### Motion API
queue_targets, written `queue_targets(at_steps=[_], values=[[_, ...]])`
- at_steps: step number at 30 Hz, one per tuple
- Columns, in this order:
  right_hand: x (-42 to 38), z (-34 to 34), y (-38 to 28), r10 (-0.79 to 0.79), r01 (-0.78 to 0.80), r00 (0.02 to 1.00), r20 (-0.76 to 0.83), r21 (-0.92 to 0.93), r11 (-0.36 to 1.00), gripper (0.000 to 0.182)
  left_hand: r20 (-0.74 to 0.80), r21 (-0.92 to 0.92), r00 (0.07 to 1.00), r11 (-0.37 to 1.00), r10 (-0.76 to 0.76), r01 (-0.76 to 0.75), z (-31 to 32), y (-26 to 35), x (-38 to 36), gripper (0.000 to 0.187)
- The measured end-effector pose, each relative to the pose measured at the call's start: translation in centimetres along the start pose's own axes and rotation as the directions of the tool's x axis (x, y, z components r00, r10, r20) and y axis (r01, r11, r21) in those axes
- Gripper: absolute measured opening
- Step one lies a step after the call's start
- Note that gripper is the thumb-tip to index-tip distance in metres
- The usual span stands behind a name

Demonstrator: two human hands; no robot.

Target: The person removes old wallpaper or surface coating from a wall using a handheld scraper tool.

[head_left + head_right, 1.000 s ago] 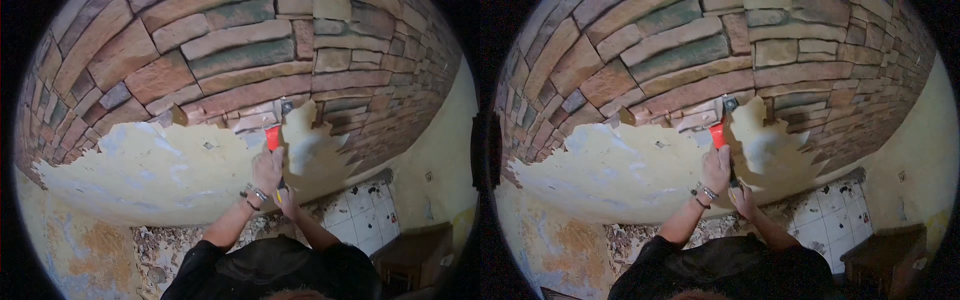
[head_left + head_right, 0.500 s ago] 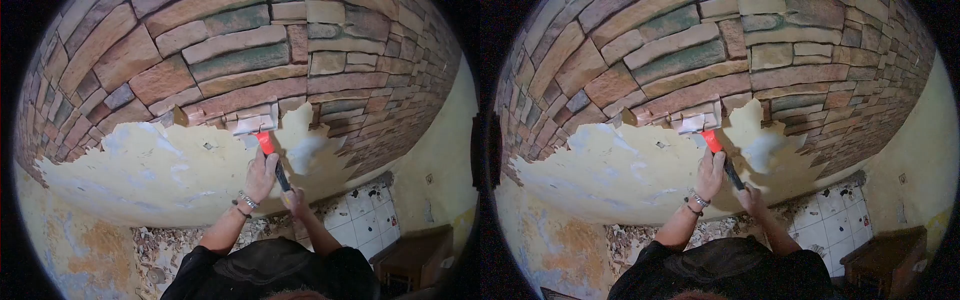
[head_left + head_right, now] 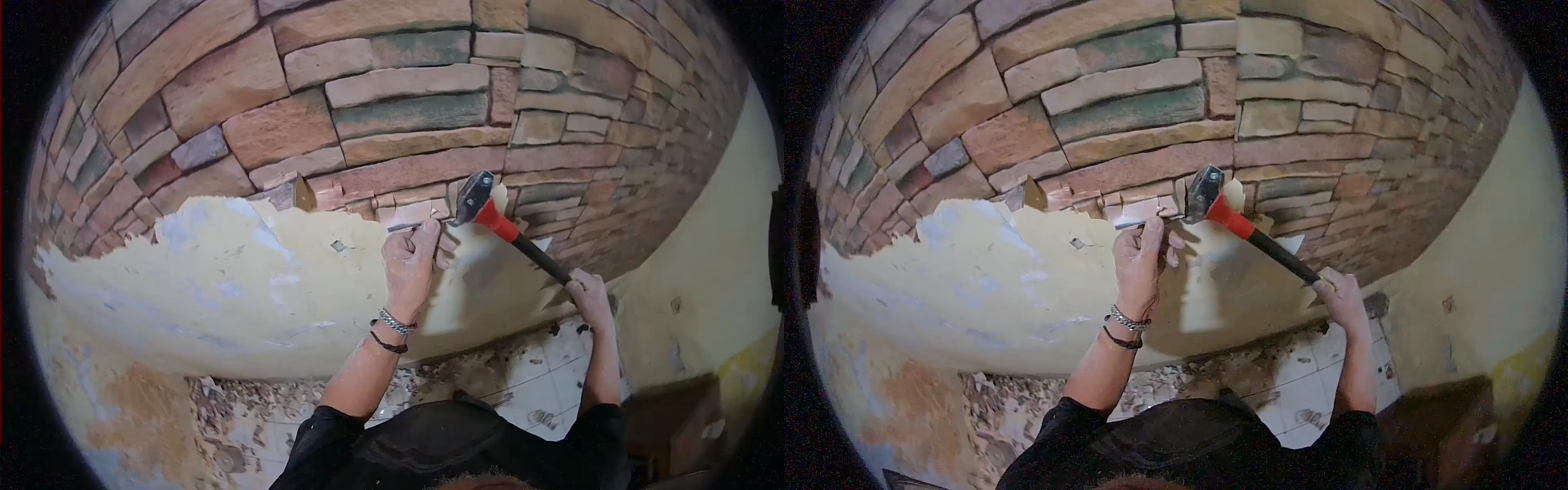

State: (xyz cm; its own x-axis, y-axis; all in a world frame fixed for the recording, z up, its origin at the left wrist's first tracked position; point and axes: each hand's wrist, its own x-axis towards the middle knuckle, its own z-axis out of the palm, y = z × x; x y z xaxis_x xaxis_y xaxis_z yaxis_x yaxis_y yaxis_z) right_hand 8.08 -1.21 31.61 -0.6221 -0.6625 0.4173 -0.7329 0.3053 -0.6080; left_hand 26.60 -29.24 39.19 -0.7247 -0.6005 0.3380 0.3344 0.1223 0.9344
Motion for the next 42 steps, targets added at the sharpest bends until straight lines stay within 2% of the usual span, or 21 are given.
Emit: queue_targets(at_steps=[4, 6, 8, 12, 13, 16, 20, 21, 26, 28, 29, 31, 32, 33, 34, 36, 37, 38, 39, 40, 42], values=[[3.2, -4.2, 0.3, 0.004, 0.004, 0.990, 0.142, -0.057, 0.998, 0.041, -0.166, -0.078, 0.986, 0.997, -0.022, 0.009, 1.6, -0.9, -0.3, 0.033], [5.3, -3.7, -0.7, 0.032, -0.035, 0.979, 0.202, 0.008, 0.999, 0.037, -0.209, -0.114, 0.978, 0.993, -0.004, -0.021, 2.2, -1.1, -0.3, 0.032], [6.5, -2.9, -0.3, -0.112, 0.125, 0.979, 0.171, -0.064, 0.990, 0.030, -0.285, -0.152, 0.958, 0.986, 0.020, -0.066, 2.5, -1.1, -0.8, 0.029], [7.0, -5.3, -0.5, -0.230, 0.248, 0.953, 0.195, -0.073, 0.966, 0.027, -0.292, -0.184, 0.956, 0.982, -0.012, -0.043, 2.1, -0.2, -1.3, 0.031], [7.2, -6.3, -0.4, -0.125, 0.138, 0.957, 0.262, -0.034, 0.990, 0.032, -0.296, -0.189, 0.955, 0.981, -0.005, -0.053, 2.1, -0.2, -1.4, 0.028], [8.1, -3.5, -2.3, -0.212, 0.236, 0.961, 0.179, -0.124, 0.964, 0.038, -0.330, -0.242, 0.943, 0.963, 0.037, -0.122, 2.3, 0.2, -1.6, 0.025], [7.6, -2.2, -3.8, -0.120, 0.130, 0.970, 0.213, -0.034, 0.991, 0.040, -0.319, -0.250, 0.948, 0.962, 0.022, -0.107, 1.6, 0.7, -2.6, 0.020], [7.1, -2.8, -3.5, -0.165, 0.187, 0.971, 0.174, -0.119, 0.975, 0.039, -0.345, -0.257, 0.939, 0.961, 0.007, -0.101, 1.4, 0.8, -2.7, 0.021], [7.8, -3.3, -5.3, -0.159, 0.167, 0.971, 0.180, -0.031, 0.985, 0.037, -0.350, -0.199, 0.935, 0.971, 0.054, -0.131, 0.9, 1.9, -3.4, 0.022], [8.9, -2.6, -6.3, -0.075, 0.118, 0.966, 0.246, -0.165, 0.979, 0.034, -0.367, -0.219, 0.929, 0.967, 0.046, -0.134, 1.1, 2.1, -3.7, 0.023], [8.4, -1.8, -5.8, -0.117, 0.156, 0.973, 0.197, -0.198, 0.968, 0.034, -0.362, -0.200, 0.930, 0.969, 0.065, -0.145, 1.0, 2.0, -4.0, 0.023], [7.1, -2.5, -6.0, -0.137, 0.171, 0.960, 0.244, -0.126, 0.977, 0.035, -0.358, -0.176, 0.930, 0.972, 0.086, -0.158, 0.7, 1.8, -4.2, 0.023], [6.4, -3.2, -6.5, -0.148, 0.170, 0.946, 0.290, -0.050, 0.984, 0.037, -0.428, 0.024, 0.883, 0.979, 0.193, -0.203, 0.4, 1.4, -4.1, 0.022], [6.0, -3.9, -6.4, -0.201, 0.154, 0.927, 0.318, 0.168, 0.974, 0.037, -0.471, 0.224, 0.827, 0.948, 0.309, -0.226, 0.2, 1.0, -3.9, 0.021], [5.5, -4.1, -5.9, -0.200, 0.154, 0.927, 0.316, 0.165, 0.974, 0.037, -0.470, 0.221, 0.827, 0.948, 0.309, -0.229, -0.1, 0.4, -3.6, 0.021], [4.7, -4.1, -4.9, -0.219, 0.100, 0.933, 0.287, 0.377, 0.921, 0.039, -0.513, 0.412, 0.722, 0.871, 0.464, -0.267, -0.5, 0.2, -3.0, 0.018], [4.9, -3.9, -4.9, -0.220, 0.101, 0.933, 0.287, 0.376, 0.921, 0.039, -0.541, 0.411, 0.696, 0.870, 0.472, -0.272, 0.2, 0.1, -2.9, 0.034], [5.2, -3.7, -5.1, -0.310, 0.239, 0.924, 0.225, 0.295, 0.925, 0.039, -0.540, 0.410, 0.697, 0.871, 0.472, -0.272, 0.9, 0.8, -2.8, 0.034], [5.4, -3.6, -5.0, -0.404, 0.369, 0.899, 0.172, 0.201, 0.907, 0.041, -0.439, 0.668, 0.653, 0.711, 0.617, -0.222, 1.5, 1.6, -2.5, 0.044], [5.5, -3.4, -4.6, -0.405, 0.371, 0.898, 0.173, 0.198, 0.907, 0.041, -0.299, 0.862, 0.619, 0.483, 0.726, -0.151, 1.8, 2.0, -2.0, 0.055], [5.8, -3.1, -3.8, -0.550, 0.542, 0.827, 0.112, 0.096, 0.835, 0.040, -0.287, 0.889, 0.617, 0.444, 0.733, -0.114, 1.5, 1.9, -1.2, 0.062]])
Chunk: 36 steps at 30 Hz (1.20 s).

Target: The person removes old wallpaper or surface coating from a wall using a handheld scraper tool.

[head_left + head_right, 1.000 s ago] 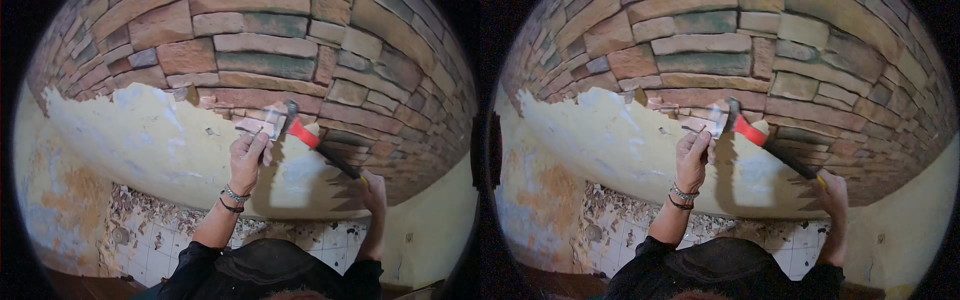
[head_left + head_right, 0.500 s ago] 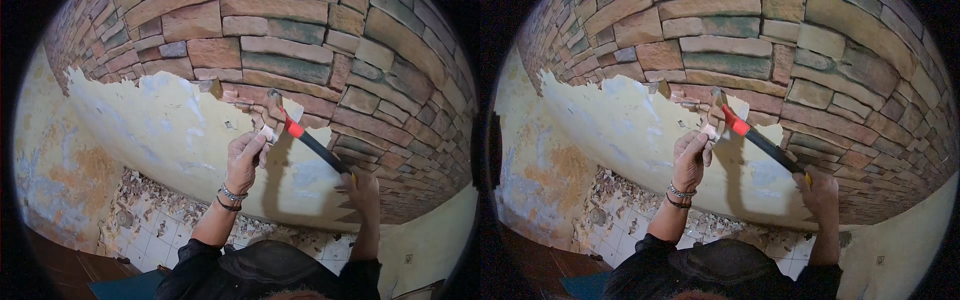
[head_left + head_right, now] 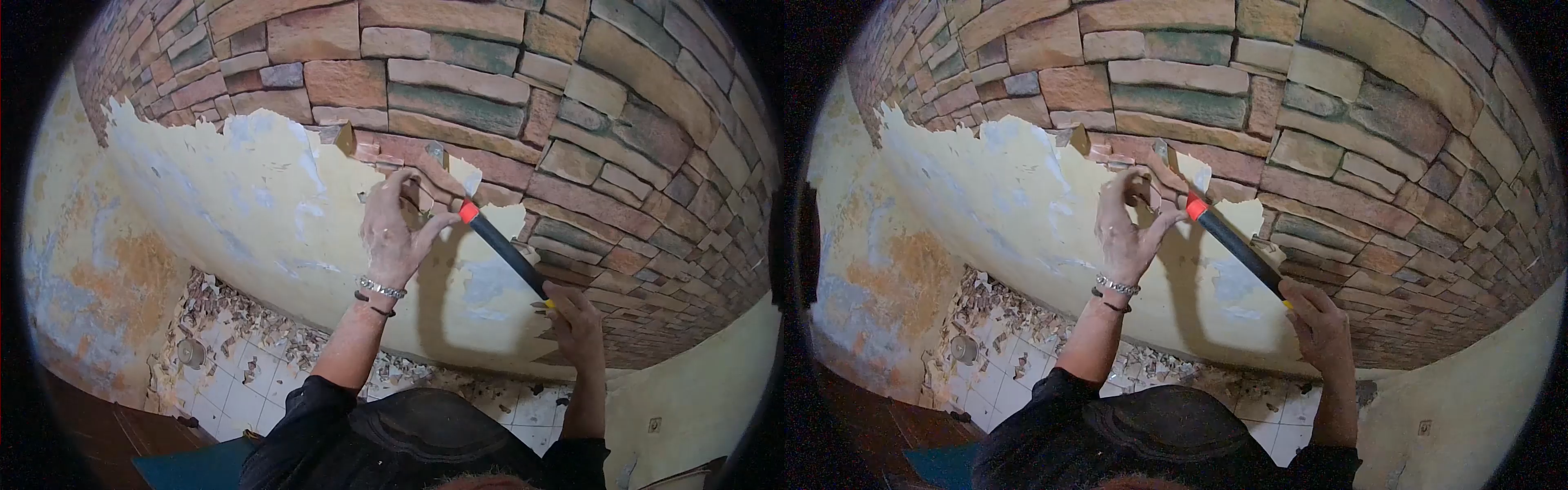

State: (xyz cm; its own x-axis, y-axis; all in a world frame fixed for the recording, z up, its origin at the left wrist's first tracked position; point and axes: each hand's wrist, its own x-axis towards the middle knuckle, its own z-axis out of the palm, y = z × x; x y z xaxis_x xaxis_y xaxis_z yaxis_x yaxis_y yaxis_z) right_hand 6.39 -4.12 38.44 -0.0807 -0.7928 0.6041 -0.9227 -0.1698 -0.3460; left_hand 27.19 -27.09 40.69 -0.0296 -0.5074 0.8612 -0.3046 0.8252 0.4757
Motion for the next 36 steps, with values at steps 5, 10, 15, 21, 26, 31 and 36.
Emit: queue_targets(at_steps=[5, 10, 15, 21, 26, 31, 36], values=[[-0.3, -2.2, 0.2, 0.061, -0.063, 0.998, -0.018, -0.144, 0.988, 0.039, 0.020, 0.030, 0.990, 0.989, 0.142, -0.143, 0.7, -1.7, -0.2, 0.029], [1.3, -1.1, -0.9, 0.002, -0.004, 1.000, -0.014, -0.168, 0.986, 0.041, -0.033, -0.002, 0.988, 0.989, 0.149, -0.149, -0.9, -3.2, 0.2, 0.015], [1.1, -1.2, -0.4, -0.001, -0.004, 1.000, -0.026, -0.193, 0.981, 0.046, -0.110, -0.108, 0.994, 0.994, 0.013, -0.025, -1.8, -2.5, -0.3, 0.010], [4.4, 1.6, -3.0, -0.017, 0.014, 1.000, -0.016, -0.156, 0.988, 0.048, -0.087, -0.128, 0.996, 0.991, 0.032, -0.043, -3.3, -3.5, 0.0, 0.009], [7.6, 4.1, -4.2, -0.187, 0.179, 0.982, -0.037, -0.144, 0.973, 0.047, -0.225, -0.145, 0.974, 0.989, -0.031, -0.001, -6.7, -5.0, 0.3, 0.007], [4.2, 2.9, -4.0, 0.003, -0.009, 0.998, -0.061, -0.098, 0.995, 0.038, -0.300, -0.083, 0.932, 0.979, -0.204, 0.188, -13.1, -9.2, 1.1, 0.021], [10.4, 6.8, -7.7, -0.062, 0.063, 0.993, -0.105, 0.007, 0.998, 0.036, -0.263, -0.060, 0.927, 0.963, -0.268, 0.261, -13.6, -9.6, 3.2, 0.036]])
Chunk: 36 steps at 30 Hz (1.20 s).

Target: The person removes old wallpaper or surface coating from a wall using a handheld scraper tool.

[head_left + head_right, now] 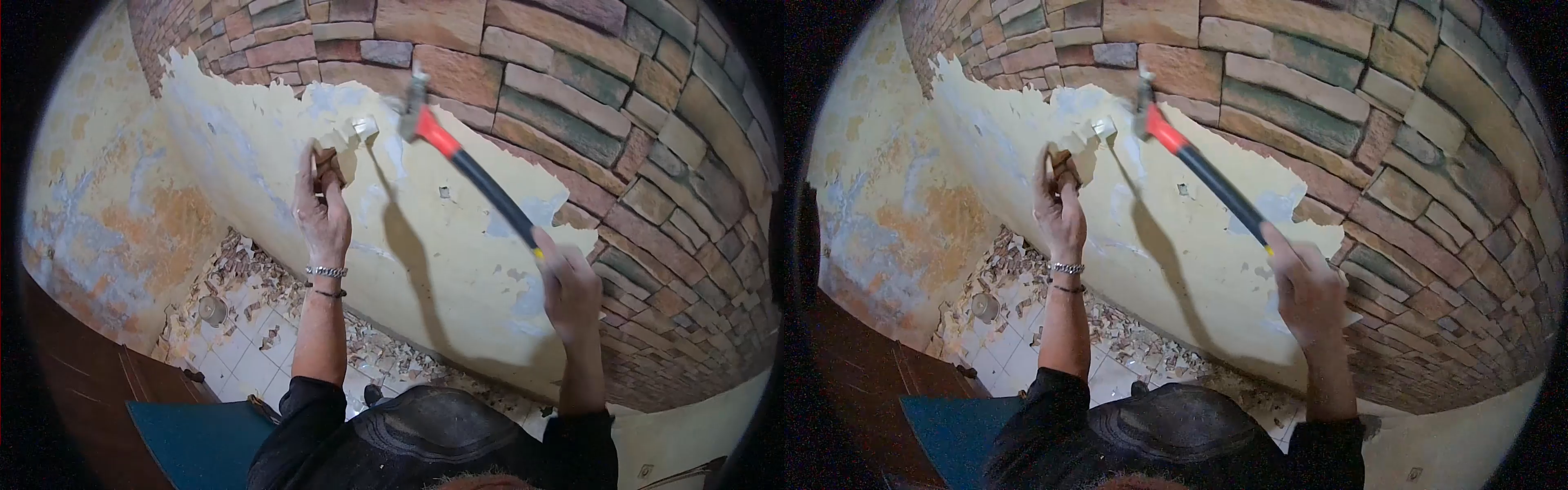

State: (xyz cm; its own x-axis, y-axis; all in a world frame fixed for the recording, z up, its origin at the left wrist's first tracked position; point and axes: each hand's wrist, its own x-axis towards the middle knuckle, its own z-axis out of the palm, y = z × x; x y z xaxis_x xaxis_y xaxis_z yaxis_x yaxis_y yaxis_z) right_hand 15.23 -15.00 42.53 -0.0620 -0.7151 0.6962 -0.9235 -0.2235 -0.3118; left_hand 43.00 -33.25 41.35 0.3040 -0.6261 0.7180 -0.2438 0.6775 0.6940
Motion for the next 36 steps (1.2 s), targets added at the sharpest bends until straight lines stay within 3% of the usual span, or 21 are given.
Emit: queue_targets(at_steps=[2, 5, 7, 9, 10, 12, 13, 17, 18, 19, 21, 23, 24, 26, 27, 28, 29, 30, 32, 34, 36], values=[[2.0, 1.1, -0.1, -0.063, 0.068, 0.995, 0.083, -0.063, 0.996, 0.052, -0.015, 0.073, 0.981, 0.979, 0.192, -0.191, 1.2, -0.4, 0.8, 0.042], [-0.7, -0.8, 1.4, -0.094, 0.093, 0.994, 0.058, 0.013, 0.996, 0.046, 0.016, 0.092, 0.965, 0.961, 0.262, -0.262, 1.7, 0.2, 2.2, 0.044], [-3.7, -3.4, 2.4, 0.045, -0.049, 0.997, 0.056, 0.082, 0.995, 0.039, 0.029, 0.104, 0.957, 0.952, 0.287, -0.289, 2.1, 0.1, 3.0, 0.045], [-6.3, -6.1, 3.3, 0.141, -0.141, 0.988, 0.059, 0.000, 0.990, 0.033, 0.148, 0.261, 0.938, 0.903, 0.313, -0.342, 2.6, -0.3, 4.2, 0.041], [-7.7, -6.8, 3.9, 0.161, -0.162, 0.987, 0.022, 0.043, 0.986, 0.032, 0.155, 0.265, 0.939, 0.902, 0.308, -0.340, 3.3, -0.5, 4.8, 0.041], [-10.0, -8.0, 5.2, 0.177, -0.175, 0.984, -0.021, 0.083, 0.981, 0.031, 0.055, 0.162, 0.895, 0.881, 0.442, -0.445, 5.7, -0.1, 5.8, 0.035], [-11.3, -8.7, 5.9, 0.208, -0.207, 0.978, -0.003, 0.064, 0.976, 0.029, 0.081, 0.258, 0.902, 0.865, 0.424, -0.430, 6.1, 0.7, 5.9, 0.034], [-16.8, -9.9, 7.3, 0.374, -0.377, 0.926, -0.049, -0.074, 0.923, 0.033, 0.060, 0.265, 0.851, 0.814, 0.522, -0.517, 8.0, 0.0, 7.1, 0.029], [-18.1, -9.7, 7.4, 0.426, -0.430, 0.903, -0.059, -0.145, 0.891, 0.032, 0.106, 0.315, 0.885, 0.829, 0.453, -0.462, 8.0, -0.1, 7.0, 0.024], [-20.0, -8.6, 7.9, 0.524, -0.530, 0.848, -0.079, -0.130, 0.838, 0.032, 0.121, 0.314, 0.870, 0.813, 0.479, -0.491, 8.1, -0.2, 7.0, 0.021], [-24.6, -4.4, 10.1, 0.523, -0.542, 0.838, -0.157, -0.129, 0.830, 0.035, 0.143, 0.315, 0.824, 0.764, 0.549, -0.564, 8.3, -0.4, 7.2, 0.016], [-27.8, -0.5, 10.3, 0.616, -0.620, 0.784, -0.080, -0.053, 0.783, 0.034, 0.150, 0.310, 0.782, 0.723, 0.605, -0.618, 8.4, 0.4, 7.0, 0.012], [-29.3, 2.0, 10.2, 0.635, -0.644, 0.763, -0.119, -0.056, 0.763, 0.035, 0.103, 0.301, 0.784, 0.732, 0.612, -0.611, 8.4, -1.2, 7.4, 0.012], [-30.3, 7.2, 9.5, 0.636, -0.648, 0.752, -0.172, -0.019, 0.762, 0.033, -0.072, 0.118, 0.897, 0.896, 0.437, -0.427, 6.9, -4.4, 8.1, 0.023], [-29.9, 9.1, 8.7, 0.621, -0.630, 0.761, -0.188, 0.017, 0.776, 0.032, -0.148, -0.002, 0.955, 0.966, 0.255, -0.259, 5.5, -5.5, 8.4, 0.025], [-28.0, 10.0, 7.3, 0.670, -0.649, 0.732, -0.124, 0.174, 0.741, 0.030, -0.195, -0.133, 0.979, 0.988, 0.056, -0.083, 3.8, -6.8, 8.4, 0.026], [-25.8, 10.6, 6.5, 0.706, -0.656, 0.706, -0.055, 0.324, 0.682, 0.029, -0.184, -0.006, 0.983, 1.000, 0.018, -0.020, 2.2, -8.5, 8.3, 0.031], [-24.9, 12.2, 6.6, 0.712, -0.661, 0.700, -0.060, 0.325, 0.677, 0.029, -0.176, 0.124, 0.984, 0.991, -0.019, 0.041, 0.7, -10.6, 7.7, 0.035], [-24.5, 15.6, 7.5, 0.740, -0.682, 0.671, -0.038, 0.359, 0.637, 0.024, -0.059, 0.242, 0.993, 0.967, 0.099, -0.082, -1.6, -16.4, 4.4, 0.044], [-24.7, 15.5, 7.6, 0.735, -0.676, 0.676, -0.050, 0.353, 0.647, 0.026, 0.172, 0.476, 0.985, 0.878, -0.033, -0.053, -6.2, -21.5, -0.1, 0.052], [-25.6, 15.5, 7.0, 0.736, -0.673, 0.674, -0.063, 0.357, 0.648, 0.029, 0.291, 0.573, 0.888, 0.808, -0.356, 0.136, -11.8, -25.7, -5.8, 0.048]])
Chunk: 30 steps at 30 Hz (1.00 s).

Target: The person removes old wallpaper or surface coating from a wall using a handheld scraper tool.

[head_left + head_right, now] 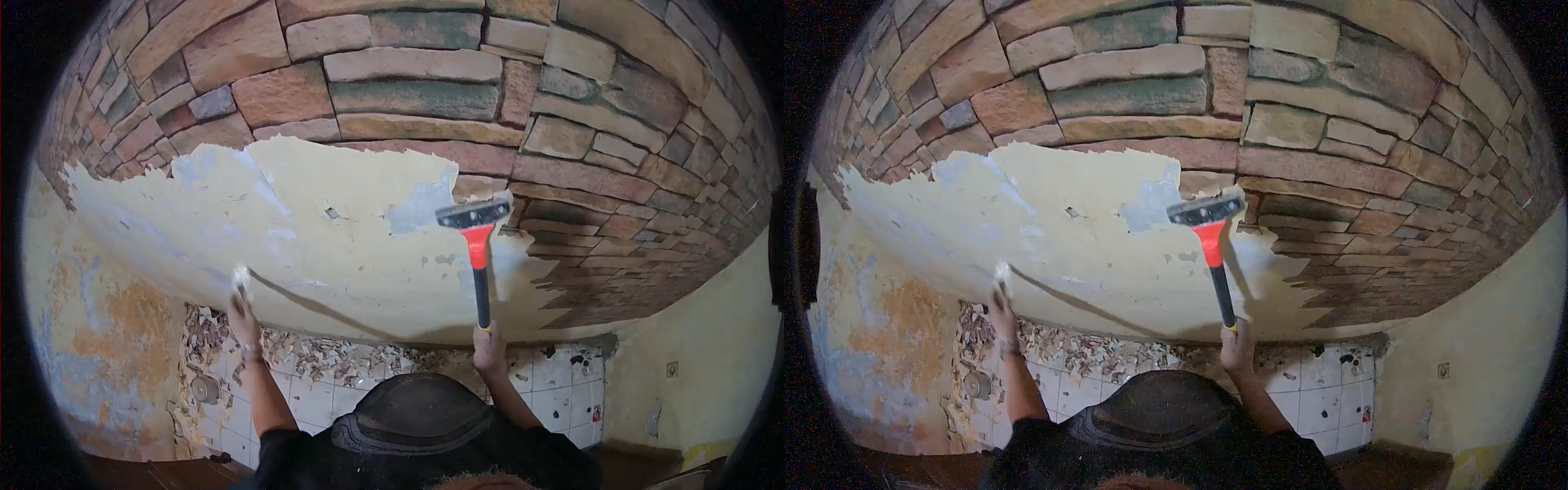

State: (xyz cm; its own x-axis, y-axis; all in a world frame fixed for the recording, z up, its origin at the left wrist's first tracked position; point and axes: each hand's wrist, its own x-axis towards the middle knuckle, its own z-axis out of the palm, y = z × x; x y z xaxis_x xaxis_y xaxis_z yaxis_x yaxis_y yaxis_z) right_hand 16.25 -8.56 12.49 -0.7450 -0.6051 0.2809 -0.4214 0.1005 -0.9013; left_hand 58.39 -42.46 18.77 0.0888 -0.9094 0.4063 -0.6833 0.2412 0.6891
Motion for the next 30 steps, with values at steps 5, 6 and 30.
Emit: queue_targets(at_steps=[5, 6, 30], values=[[2.3, -0.8, -2.3, 0.041, -0.034, 0.996, 0.077, -0.080, 0.996, 0.030, 0.159, 0.417, 0.953, 0.892, -0.259, 0.173, 0.9, -13.7, -9.9, 0.033], [2.6, -0.7, -2.4, -0.030, 0.033, 0.999, 0.022, -0.130, 0.991, 0.031, 0.181, 0.429, 0.949, 0.889, -0.257, 0.158, 0.7, -15.5, -11.4, 0.033], [10.3, -19.7, -12.7, -0.307, 0.293, 0.950, 0.055, -0.490, 0.821, 0.026, 0.106, 0.701, 0.921, 0.685, -0.375, 0.198, 4.7, -19.0, -16.1, 0.059]])
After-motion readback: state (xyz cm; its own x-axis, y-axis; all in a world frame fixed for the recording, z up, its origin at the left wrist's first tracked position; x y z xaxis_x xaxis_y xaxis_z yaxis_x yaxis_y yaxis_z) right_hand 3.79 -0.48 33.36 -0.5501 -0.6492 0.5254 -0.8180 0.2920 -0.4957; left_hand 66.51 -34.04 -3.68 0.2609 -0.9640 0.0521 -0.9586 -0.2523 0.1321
